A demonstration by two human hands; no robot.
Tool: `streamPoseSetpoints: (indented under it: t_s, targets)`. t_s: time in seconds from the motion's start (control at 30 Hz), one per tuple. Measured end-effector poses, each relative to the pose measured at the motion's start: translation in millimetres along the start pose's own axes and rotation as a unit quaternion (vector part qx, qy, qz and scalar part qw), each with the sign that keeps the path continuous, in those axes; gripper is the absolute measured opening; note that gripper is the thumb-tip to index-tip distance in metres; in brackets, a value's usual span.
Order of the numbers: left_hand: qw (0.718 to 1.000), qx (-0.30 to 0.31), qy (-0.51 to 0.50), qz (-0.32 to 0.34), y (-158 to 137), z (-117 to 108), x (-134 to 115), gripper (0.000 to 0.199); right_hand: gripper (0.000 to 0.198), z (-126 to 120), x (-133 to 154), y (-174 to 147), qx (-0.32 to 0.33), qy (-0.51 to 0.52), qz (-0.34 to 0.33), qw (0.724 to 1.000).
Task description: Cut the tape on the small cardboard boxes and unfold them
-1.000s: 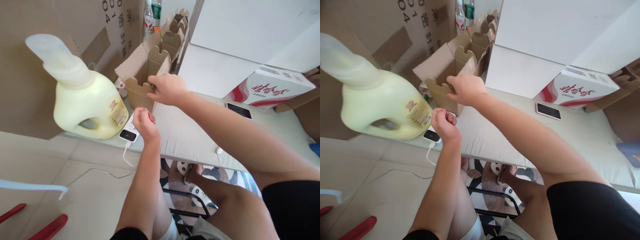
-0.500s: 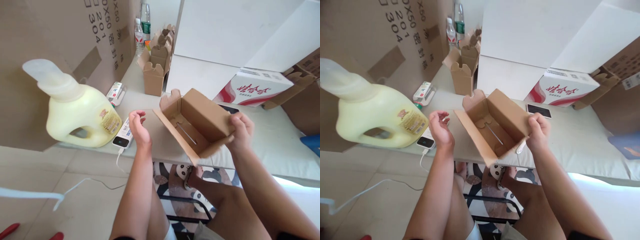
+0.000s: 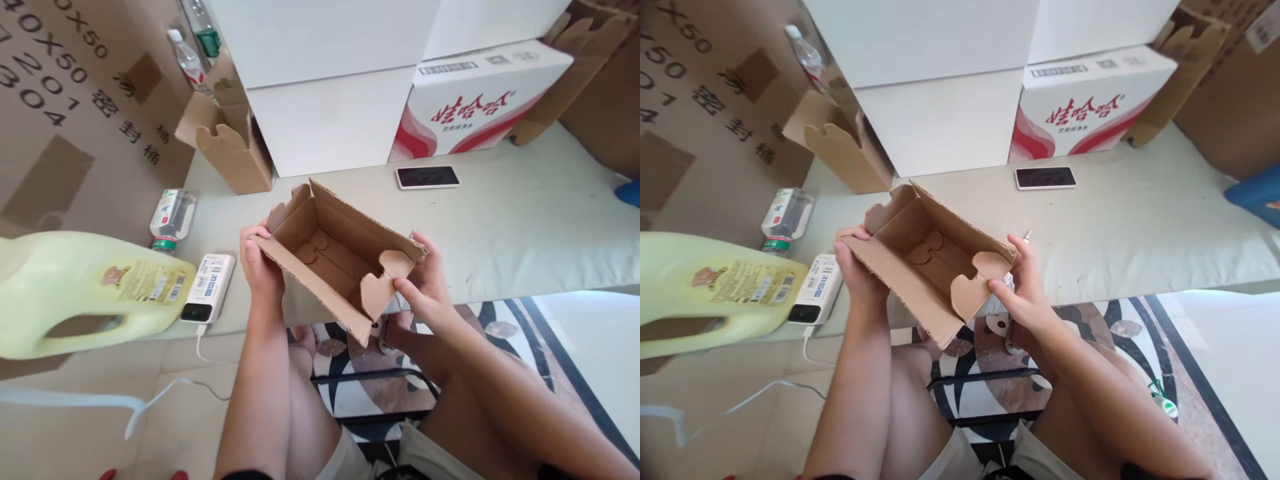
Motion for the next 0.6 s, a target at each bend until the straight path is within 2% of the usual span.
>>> streamPoseSetpoints:
  t_s: [0.1,0.23,0.3,0.47,0.6]
  targets:
    - [0.999,-0.015,0.037,0.034,0.3,8.0,-3.0,0.059,0.058,2.6,-0.3,-1.9,0.000,0.041,0.043,0.998]
    - [0.994,0.010,0.083,0.078,-1.5,13.7,-4.4,0.050,0.037,2.8,-1.6,-4.9,-0.013,0.060,0.042,0.997]
    - [0.989,0.022,0.108,0.096,-2.9,13.4,-4.5,0.045,0.038,3.4,-5.8,-5.7,-0.008,0.060,0.038,0.997]
    - [0.985,0.044,0.116,0.123,-7.1,11.0,-7.5,0.049,0.044,3.3,-12.2,-5.1,-0.009,0.067,0.041,0.997]
    - [0.980,0.062,0.165,0.094,-8.7,9.2,-4.1,0.048,0.031,2.7,-4.7,-3.4,-0.019,0.063,0.007,0.998]
Point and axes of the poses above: each hand's wrist, its own y-axis towards the middle knuckle, its own z-axis out of the palm, x = y × z, the point moved 6 cm from there along y, towards the middle knuckle, and after that the axes turned 2 degrees about z, right-handed, at the moved point
